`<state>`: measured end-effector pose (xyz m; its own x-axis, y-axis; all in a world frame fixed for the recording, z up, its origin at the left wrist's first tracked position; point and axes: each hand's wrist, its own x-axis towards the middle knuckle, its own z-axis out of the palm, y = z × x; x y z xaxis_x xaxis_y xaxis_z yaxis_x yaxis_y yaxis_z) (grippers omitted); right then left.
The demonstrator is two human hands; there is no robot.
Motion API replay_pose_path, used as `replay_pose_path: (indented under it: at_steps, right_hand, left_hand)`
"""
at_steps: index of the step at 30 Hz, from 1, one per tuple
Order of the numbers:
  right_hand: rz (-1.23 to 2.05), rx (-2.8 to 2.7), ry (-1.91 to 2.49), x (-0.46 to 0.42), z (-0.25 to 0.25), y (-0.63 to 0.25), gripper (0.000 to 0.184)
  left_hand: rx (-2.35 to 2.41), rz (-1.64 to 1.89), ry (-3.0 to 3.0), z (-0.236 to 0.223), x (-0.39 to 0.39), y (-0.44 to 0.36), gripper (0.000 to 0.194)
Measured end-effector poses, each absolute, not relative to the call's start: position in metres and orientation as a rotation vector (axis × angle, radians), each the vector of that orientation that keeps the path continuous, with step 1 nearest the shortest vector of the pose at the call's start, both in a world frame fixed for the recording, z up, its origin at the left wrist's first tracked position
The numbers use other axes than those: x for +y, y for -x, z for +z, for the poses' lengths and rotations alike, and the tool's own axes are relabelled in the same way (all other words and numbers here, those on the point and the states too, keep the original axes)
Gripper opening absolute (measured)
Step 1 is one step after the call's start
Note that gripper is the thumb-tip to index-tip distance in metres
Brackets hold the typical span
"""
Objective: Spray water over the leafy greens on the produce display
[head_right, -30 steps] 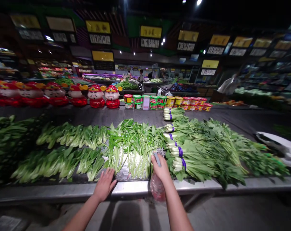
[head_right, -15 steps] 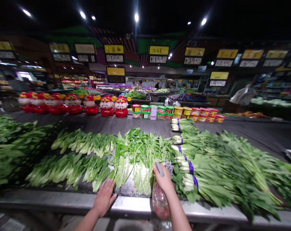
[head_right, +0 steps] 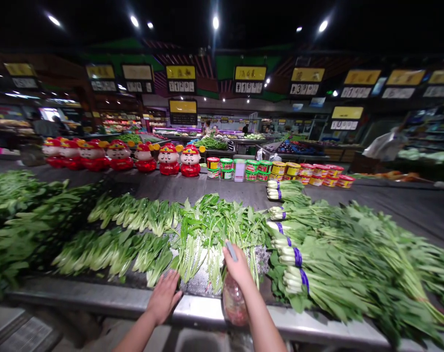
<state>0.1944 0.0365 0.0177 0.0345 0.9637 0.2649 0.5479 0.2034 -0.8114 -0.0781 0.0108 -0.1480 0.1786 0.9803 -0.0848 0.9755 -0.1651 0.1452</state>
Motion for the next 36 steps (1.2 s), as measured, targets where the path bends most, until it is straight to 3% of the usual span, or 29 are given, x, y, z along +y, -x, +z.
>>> replay_pose_path:
  at_steps: [10,20,36]
  right_hand:
    - [0.831,-1.615,1.407,0.029,0.015,-0.194,0.038]
    - [0.819,-1.627,1.38,0.026,0.026,-0.181,0.039]
    - [0.889,-1.695,1.407,0.02,0.023,-0.158,0.038]
  left_hand:
    - [1.886,0.037,-2.271,-0.148,0.011,0.08,0.065]
    - [1.901,0.171,-2.358,-0.149,0.009,0.102,0.061]
    - [2.051,0.031,-2.16,-0.154,0.001,0.137,0.064]
